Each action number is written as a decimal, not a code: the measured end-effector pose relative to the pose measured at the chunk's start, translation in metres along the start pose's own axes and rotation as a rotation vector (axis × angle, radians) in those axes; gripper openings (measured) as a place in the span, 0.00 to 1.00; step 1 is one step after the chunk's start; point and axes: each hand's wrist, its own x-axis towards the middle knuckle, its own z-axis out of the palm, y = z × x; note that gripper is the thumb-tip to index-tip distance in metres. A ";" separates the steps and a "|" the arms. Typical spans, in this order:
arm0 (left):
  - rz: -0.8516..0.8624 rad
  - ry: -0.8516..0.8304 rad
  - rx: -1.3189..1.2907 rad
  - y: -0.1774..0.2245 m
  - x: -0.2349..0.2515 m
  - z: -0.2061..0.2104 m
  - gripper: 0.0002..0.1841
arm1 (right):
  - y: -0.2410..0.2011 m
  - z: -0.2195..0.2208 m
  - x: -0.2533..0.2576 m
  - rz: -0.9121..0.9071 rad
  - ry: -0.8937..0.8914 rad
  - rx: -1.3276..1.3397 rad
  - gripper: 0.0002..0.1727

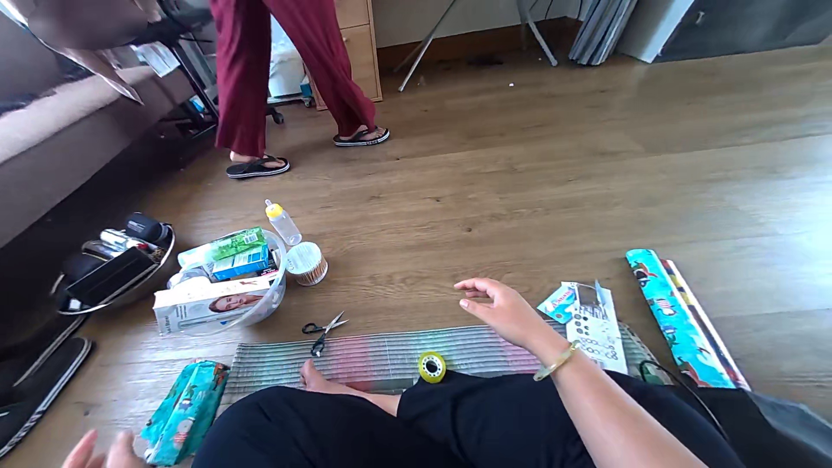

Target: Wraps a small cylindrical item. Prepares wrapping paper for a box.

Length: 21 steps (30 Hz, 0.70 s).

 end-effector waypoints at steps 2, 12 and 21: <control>0.242 -0.069 -0.037 0.049 -0.005 0.005 0.20 | -0.001 0.000 -0.001 0.025 -0.053 -0.055 0.18; 0.739 -1.672 0.162 0.231 -0.133 0.146 0.23 | -0.015 -0.002 -0.013 0.060 -0.403 -0.405 0.28; 0.686 -2.041 0.982 0.177 -0.156 0.217 0.39 | 0.089 -0.116 0.009 0.309 0.004 -0.259 0.28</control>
